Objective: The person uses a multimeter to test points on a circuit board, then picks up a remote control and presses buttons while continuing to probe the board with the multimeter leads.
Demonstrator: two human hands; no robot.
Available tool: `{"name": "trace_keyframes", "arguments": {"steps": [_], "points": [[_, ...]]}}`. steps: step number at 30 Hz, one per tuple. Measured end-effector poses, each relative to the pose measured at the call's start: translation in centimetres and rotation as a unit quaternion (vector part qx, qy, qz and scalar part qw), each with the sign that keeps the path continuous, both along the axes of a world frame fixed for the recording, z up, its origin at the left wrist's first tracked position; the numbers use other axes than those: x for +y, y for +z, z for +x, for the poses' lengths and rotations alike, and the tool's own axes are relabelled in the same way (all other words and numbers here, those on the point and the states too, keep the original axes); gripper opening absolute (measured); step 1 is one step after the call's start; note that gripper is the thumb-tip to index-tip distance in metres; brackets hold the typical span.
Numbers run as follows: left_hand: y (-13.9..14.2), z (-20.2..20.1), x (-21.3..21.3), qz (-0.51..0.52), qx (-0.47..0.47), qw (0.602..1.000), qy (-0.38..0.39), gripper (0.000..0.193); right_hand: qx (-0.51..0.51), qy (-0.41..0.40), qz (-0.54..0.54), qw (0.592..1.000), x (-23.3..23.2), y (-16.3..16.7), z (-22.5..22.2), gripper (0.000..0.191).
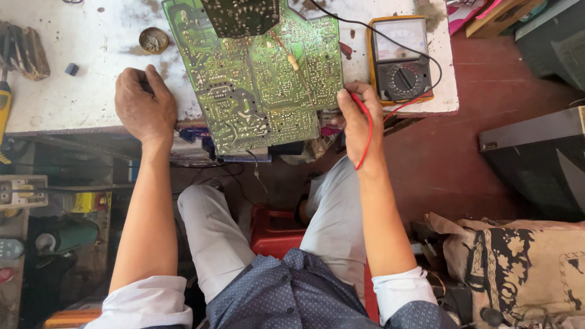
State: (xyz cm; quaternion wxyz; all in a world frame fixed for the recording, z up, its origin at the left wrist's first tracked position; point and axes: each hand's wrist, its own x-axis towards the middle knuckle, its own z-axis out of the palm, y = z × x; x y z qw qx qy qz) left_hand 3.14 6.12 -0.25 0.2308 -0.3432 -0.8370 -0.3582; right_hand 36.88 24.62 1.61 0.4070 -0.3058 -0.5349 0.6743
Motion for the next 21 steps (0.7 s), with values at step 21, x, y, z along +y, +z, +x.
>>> {"name": "trace_keyframes", "arguments": {"steps": [21], "points": [[0.3,0.2,-0.1,0.005,-0.007,1.0,-0.003,0.027,0.231,0.139,-0.342,0.9,0.5,-0.4,0.3,0.026]]}}
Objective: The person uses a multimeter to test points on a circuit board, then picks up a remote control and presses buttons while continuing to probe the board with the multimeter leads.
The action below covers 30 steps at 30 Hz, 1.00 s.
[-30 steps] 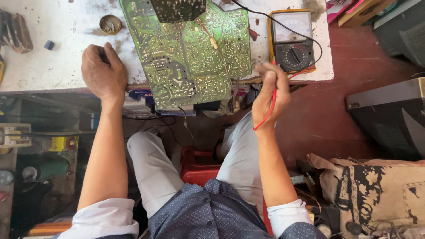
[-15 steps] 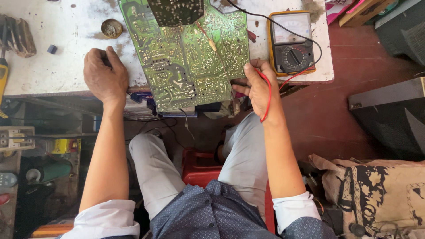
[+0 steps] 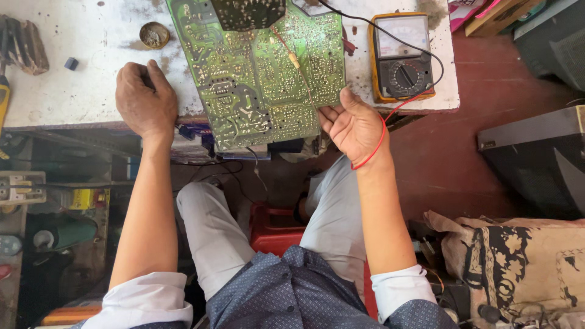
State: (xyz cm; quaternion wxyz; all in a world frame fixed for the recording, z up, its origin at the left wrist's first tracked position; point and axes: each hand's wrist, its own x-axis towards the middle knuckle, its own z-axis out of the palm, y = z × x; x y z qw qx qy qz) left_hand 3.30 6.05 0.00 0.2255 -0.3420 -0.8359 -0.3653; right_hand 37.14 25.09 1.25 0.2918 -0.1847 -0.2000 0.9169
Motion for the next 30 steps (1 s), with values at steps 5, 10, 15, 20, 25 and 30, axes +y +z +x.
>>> {"name": "trace_keyframes", "arguments": {"steps": [5,10,15,20,25,30], "points": [[0.0,0.0,0.0,-0.002,-0.007,1.0,0.002,0.031,-0.008,-0.023,-0.012,1.0,0.1,-0.5,-0.4,0.025],[-0.2,-0.1,-0.1,0.01,0.0,1.0,-0.002,0.03,-0.043,-0.052,0.034,0.997,-0.3,-0.4,-0.2,0.023],[-0.4,-0.3,-0.1,0.012,0.011,1.0,-0.004,0.024,-0.09,-0.105,0.106,0.985,-1.2,0.1,0.4,0.02],[-0.6,-0.3,-0.1,0.016,0.011,1.0,-0.002,0.025,-0.214,-0.161,0.219,0.938,-2.1,1.3,0.8,0.02],[-1.0,-0.5,-0.1,0.019,0.002,1.0,0.001,0.026,-0.272,-0.261,0.435,0.818,-4.3,2.8,2.2,0.023],[-1.3,-0.7,-0.1,0.014,0.03,0.999,-0.001,0.026,-0.247,-0.252,0.509,0.785,-5.9,3.5,1.6,0.013]]}}
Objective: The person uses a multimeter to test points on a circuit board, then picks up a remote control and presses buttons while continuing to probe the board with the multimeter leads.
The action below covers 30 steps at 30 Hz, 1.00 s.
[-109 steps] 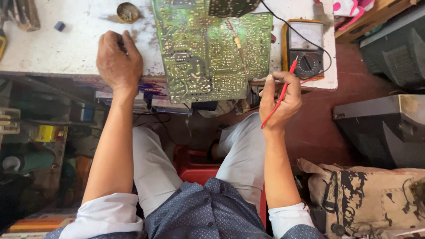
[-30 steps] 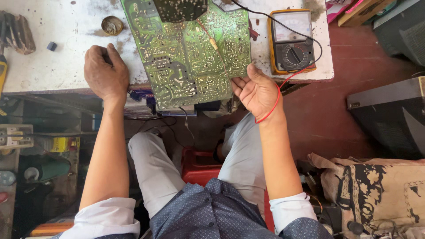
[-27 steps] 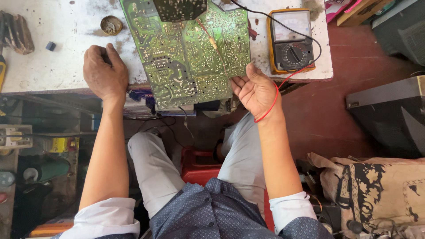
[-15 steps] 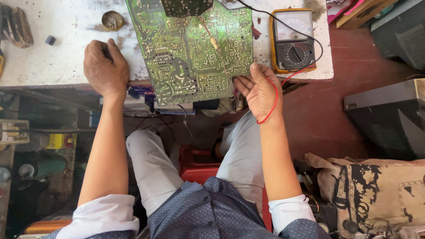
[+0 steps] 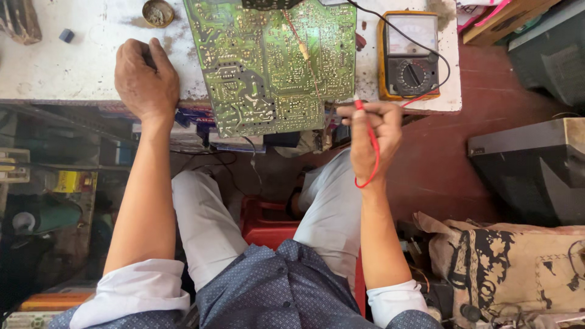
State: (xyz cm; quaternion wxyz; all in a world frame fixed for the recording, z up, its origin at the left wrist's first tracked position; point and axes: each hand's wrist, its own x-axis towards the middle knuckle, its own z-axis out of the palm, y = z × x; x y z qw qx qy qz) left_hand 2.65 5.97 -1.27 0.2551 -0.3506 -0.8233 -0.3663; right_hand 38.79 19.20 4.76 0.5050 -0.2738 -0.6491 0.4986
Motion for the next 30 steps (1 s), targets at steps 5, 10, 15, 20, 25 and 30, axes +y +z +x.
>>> {"name": "trace_keyframes", "arguments": {"steps": [5,10,15,20,25,30], "points": [[0.2,0.1,-0.1,0.006,-0.022,1.0,0.0,0.026,-0.111,-0.039,0.247,0.962,-0.5,0.7,-1.1,0.013],[0.5,0.2,-0.1,0.013,-0.024,1.0,-0.005,0.026,-0.134,-0.053,0.217,0.965,-0.8,1.2,-1.4,0.019],[0.5,0.3,-0.2,0.02,-0.018,1.0,-0.008,0.025,-0.081,-0.051,0.165,0.982,-1.0,1.0,-1.9,0.022],[0.5,0.2,-0.1,0.018,-0.024,1.0,-0.005,0.026,-0.099,-0.058,0.279,0.953,-0.2,0.6,-2.1,0.019],[0.4,0.2,-0.1,0.019,-0.013,1.0,-0.007,0.025,-0.083,-0.052,0.269,0.958,0.1,0.1,-2.2,0.021],[0.3,0.2,-0.2,0.014,-0.022,1.0,-0.007,0.024,-0.075,-0.052,0.273,0.958,0.2,-0.1,-2.1,0.023]]}}
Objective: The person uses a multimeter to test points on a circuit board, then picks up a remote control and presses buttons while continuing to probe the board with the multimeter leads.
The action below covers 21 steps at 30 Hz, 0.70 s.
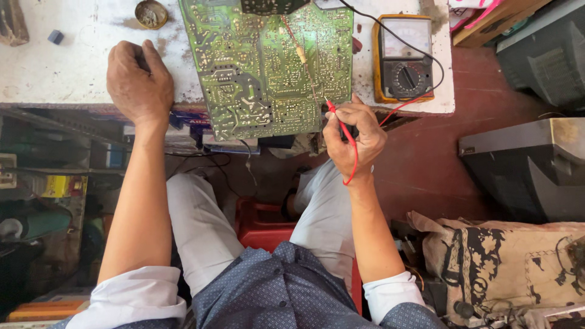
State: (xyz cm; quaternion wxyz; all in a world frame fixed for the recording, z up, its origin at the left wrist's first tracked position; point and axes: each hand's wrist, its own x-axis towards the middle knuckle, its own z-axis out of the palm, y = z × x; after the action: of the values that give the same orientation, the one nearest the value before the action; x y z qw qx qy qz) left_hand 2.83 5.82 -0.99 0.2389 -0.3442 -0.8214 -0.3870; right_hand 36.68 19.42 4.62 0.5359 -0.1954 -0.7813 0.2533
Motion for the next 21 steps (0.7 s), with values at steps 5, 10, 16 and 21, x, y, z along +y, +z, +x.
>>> {"name": "trace_keyframes", "arguments": {"steps": [5,10,16,21], "points": [[0.1,0.0,0.0,-0.002,0.009,1.0,-0.001,0.024,-0.01,-0.008,0.015,1.0,0.1,0.2,0.0,0.023],[-0.5,-0.2,-0.1,-0.012,-0.007,1.0,0.001,0.026,-0.009,-0.002,0.002,1.0,0.0,0.2,0.0,0.021],[-2.0,-1.2,-0.3,-0.038,0.013,0.999,0.007,0.023,-0.004,-0.015,0.0,1.0,0.1,0.1,-0.2,0.021],[-2.9,-1.4,-0.6,-0.049,0.013,0.999,0.006,0.018,0.001,-0.022,-0.007,1.0,0.1,0.2,-0.1,0.023]]}}
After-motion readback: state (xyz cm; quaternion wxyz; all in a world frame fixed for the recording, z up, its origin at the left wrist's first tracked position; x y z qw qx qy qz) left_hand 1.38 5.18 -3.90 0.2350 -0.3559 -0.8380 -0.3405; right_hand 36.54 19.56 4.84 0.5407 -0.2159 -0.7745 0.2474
